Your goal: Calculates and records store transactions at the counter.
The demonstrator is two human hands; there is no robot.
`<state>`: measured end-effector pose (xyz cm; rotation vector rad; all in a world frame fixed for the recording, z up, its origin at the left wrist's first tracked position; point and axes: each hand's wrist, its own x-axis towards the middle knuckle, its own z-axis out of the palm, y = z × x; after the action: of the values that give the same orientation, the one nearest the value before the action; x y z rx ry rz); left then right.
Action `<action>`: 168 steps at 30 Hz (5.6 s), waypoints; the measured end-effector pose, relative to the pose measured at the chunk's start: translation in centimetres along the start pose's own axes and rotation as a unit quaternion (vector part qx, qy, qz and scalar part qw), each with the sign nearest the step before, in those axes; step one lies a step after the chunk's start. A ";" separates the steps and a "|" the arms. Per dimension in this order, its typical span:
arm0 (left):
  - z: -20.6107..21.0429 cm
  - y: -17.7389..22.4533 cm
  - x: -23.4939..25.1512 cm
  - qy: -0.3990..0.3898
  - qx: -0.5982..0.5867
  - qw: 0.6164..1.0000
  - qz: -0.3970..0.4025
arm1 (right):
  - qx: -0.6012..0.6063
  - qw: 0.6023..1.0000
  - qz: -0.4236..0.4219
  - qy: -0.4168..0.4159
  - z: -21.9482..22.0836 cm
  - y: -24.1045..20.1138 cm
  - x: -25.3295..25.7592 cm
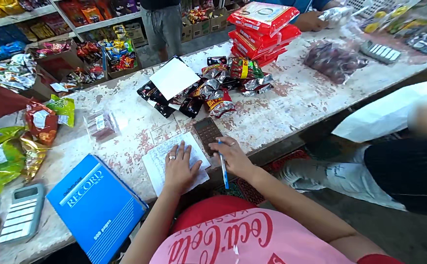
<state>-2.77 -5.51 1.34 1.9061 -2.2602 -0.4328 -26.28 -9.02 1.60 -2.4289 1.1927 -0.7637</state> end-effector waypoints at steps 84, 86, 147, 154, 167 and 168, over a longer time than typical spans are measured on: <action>1.1 -0.6 -1.6 0.016 0.009 0.997 0.070 | -0.043 0.997 0.041 0.050 1.1 0.3 0.9; 0.7 -0.5 -1.5 0.043 0.015 0.996 0.078 | -0.073 0.990 0.019 0.119 0.7 0.4 0.7; 1.6 -1.1 -1.8 0.082 -0.005 0.991 0.109 | -0.037 0.997 0.016 0.063 0.7 1.5 2.0; 1.6 -1.2 -2.1 0.093 -0.012 0.988 0.124 | -0.022 0.995 0.046 0.084 -0.6 3.2 -0.1; 1.9 -1.1 -2.1 0.124 0.016 0.982 0.139 | -0.025 0.999 -0.003 -0.033 0.5 -1.1 -0.1; 2.0 -1.0 -2.2 0.127 0.017 0.982 0.140 | -0.029 0.999 -0.001 -0.015 0.7 -1.1 0.0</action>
<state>-2.00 -3.24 -0.67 1.5218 -2.3235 -0.1059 -25.21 -8.36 1.62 -2.4797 1.2184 -0.6984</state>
